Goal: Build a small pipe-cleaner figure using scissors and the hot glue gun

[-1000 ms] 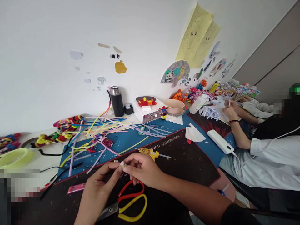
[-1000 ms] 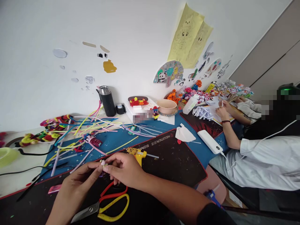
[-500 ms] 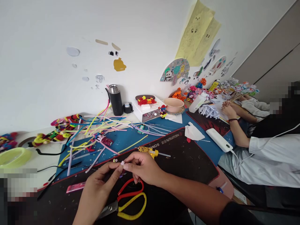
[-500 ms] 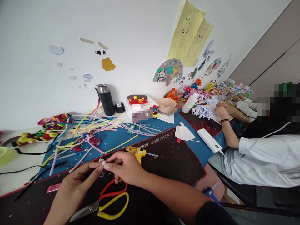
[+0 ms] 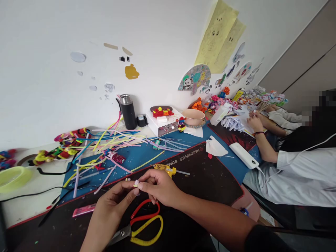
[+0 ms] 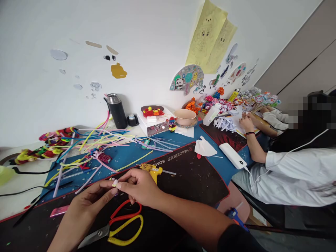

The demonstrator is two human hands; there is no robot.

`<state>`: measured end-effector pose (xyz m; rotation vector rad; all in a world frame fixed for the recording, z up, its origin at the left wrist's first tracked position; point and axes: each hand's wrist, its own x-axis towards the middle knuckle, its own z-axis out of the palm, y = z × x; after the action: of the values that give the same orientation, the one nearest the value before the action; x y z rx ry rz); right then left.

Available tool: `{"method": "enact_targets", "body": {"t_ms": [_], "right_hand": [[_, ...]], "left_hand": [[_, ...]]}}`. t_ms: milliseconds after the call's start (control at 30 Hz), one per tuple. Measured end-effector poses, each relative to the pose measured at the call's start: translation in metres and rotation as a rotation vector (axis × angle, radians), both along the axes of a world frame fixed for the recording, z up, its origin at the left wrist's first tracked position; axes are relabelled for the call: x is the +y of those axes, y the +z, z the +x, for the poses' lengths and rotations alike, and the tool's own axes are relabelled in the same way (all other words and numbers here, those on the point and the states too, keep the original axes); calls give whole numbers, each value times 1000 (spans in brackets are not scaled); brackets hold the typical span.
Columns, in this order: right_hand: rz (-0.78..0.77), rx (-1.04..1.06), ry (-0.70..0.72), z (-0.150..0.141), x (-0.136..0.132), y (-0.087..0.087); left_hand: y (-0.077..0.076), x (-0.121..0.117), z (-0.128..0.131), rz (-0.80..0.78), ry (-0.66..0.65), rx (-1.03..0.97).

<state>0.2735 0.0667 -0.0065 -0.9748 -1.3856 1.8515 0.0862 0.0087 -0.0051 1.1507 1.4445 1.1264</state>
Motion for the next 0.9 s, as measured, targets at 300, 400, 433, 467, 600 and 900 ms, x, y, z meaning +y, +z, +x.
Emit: {"method": "enact_targets", "body": {"t_ms": [300,400,433,467,600,900], "right_hand": [[-26,18,26,0,-1,1],[-33,47,32,-2,-1,2],[-41,60,36,-2,-1,2],[-49,73,42,-2,-1,3],[-81,104,54,1,-2,6],[-124,97,-11,7,4,6]], "left_hand": [[2,-2,-5,4,-15,-22],[-1,-2,-9,-5,-38,-43],[-3,-2,-11,-7,-41,-46],[-4,-2,-12,-8,-38,-46],[-11,-1,-16,-7,26,-40],[-10,-1,-14,11,38,-4]]}}
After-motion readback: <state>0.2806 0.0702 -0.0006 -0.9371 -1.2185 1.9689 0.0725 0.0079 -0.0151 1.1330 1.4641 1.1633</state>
